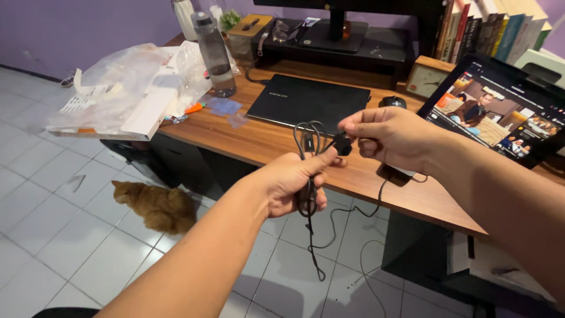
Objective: The person closes a laptop, unplugs and wraps power cords and electronic cables, opens a desk drawer, and packs the cables into pouches by hand.
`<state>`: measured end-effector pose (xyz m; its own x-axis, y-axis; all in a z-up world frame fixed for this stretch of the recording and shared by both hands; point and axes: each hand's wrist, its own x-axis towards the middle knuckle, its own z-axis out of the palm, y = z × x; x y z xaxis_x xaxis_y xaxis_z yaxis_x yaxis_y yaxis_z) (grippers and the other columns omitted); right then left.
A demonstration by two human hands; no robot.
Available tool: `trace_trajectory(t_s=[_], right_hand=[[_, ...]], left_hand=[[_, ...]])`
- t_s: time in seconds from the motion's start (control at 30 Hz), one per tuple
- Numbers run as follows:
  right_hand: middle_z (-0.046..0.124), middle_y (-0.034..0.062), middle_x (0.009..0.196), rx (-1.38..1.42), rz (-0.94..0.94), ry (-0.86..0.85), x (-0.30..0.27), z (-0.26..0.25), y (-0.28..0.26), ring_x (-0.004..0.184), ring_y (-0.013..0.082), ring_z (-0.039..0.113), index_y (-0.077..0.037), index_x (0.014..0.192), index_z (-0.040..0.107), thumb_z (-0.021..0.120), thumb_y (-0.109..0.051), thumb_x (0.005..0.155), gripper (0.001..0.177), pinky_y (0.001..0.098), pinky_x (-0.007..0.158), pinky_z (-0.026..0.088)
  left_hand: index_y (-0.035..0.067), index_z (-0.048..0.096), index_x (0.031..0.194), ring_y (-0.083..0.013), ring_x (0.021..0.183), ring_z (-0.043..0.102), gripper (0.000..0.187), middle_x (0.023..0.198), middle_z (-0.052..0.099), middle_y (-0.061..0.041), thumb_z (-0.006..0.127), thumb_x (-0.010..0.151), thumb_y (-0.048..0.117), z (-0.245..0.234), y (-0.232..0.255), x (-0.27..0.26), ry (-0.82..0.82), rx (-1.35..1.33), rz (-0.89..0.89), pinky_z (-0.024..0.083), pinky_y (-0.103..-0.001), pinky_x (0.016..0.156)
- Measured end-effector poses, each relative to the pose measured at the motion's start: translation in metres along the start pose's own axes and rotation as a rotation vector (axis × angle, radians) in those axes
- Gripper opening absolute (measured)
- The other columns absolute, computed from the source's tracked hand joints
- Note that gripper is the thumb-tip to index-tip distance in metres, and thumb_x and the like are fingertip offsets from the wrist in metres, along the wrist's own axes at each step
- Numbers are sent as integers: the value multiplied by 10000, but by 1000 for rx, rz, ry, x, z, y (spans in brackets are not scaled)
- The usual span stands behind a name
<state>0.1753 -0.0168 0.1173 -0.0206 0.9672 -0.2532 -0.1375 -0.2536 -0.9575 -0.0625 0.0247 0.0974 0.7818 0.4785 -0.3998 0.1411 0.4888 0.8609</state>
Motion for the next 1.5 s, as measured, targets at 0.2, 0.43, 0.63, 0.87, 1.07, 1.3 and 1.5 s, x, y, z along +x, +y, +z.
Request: trace_trajectory(t_s=[0.2,0.43,0.63,0.87,1.07,1.3,1.5], right_hand=[[684,37,868,46,-55,119,-9,15,-10,642,84,481,-85,1050,673,660,-143,957,111,221,586,410],[668,-12,944,332,-180,9,-11,13,6,798,100,593,-127,1100,685,668,-234,996,150,270,738,492],[699,-58,1019,488,-93,171,-17,30,7,983,124,655,-219,1009,631,604,-396,976,182,366,881,528],[527,-31,857,473,15,282,-23,55,5,817,143,570,-217,1058,596,538,-456,977,259,403,798,547],[426,-37,777,536,-72,222,-7,40,8,643,99,396,-179,1052,544,517,-469,1037,292,279,632,439],[425,-28,724,325,34,329,-19,49,-11,588,86,317,-183,1064,579,449,-484,1043,329,234,532,311],[538,-10,812,162,138,254,-33,82,-12,658,101,446,-98,962,584,530,-533,997,440,244,566,395]], left_hand=[[80,669,1209,-190,633,719,509,833,673,-4,554,974,516,4,9,-4,58,-30,-37,596,-355,615],[97,579,1102,-295,786,751,555,966,721,-78,396,958,600,5,17,-13,21,-286,31,653,-415,670],[156,610,1144,-175,907,711,459,1085,743,-19,384,1044,543,-9,10,6,205,-228,145,535,-367,698],[72,593,1083,-192,932,700,283,1105,730,-76,450,1035,311,-13,13,8,-55,-307,218,560,-373,750],[81,584,991,-170,842,682,242,945,672,-50,596,930,314,-3,19,4,151,-71,167,549,-337,647],[56,483,924,-128,546,594,403,778,572,-57,703,995,387,-8,20,2,115,-64,370,478,-280,513],[112,402,957,-118,531,585,313,772,636,-57,667,954,278,4,35,2,199,88,311,518,-267,522]])
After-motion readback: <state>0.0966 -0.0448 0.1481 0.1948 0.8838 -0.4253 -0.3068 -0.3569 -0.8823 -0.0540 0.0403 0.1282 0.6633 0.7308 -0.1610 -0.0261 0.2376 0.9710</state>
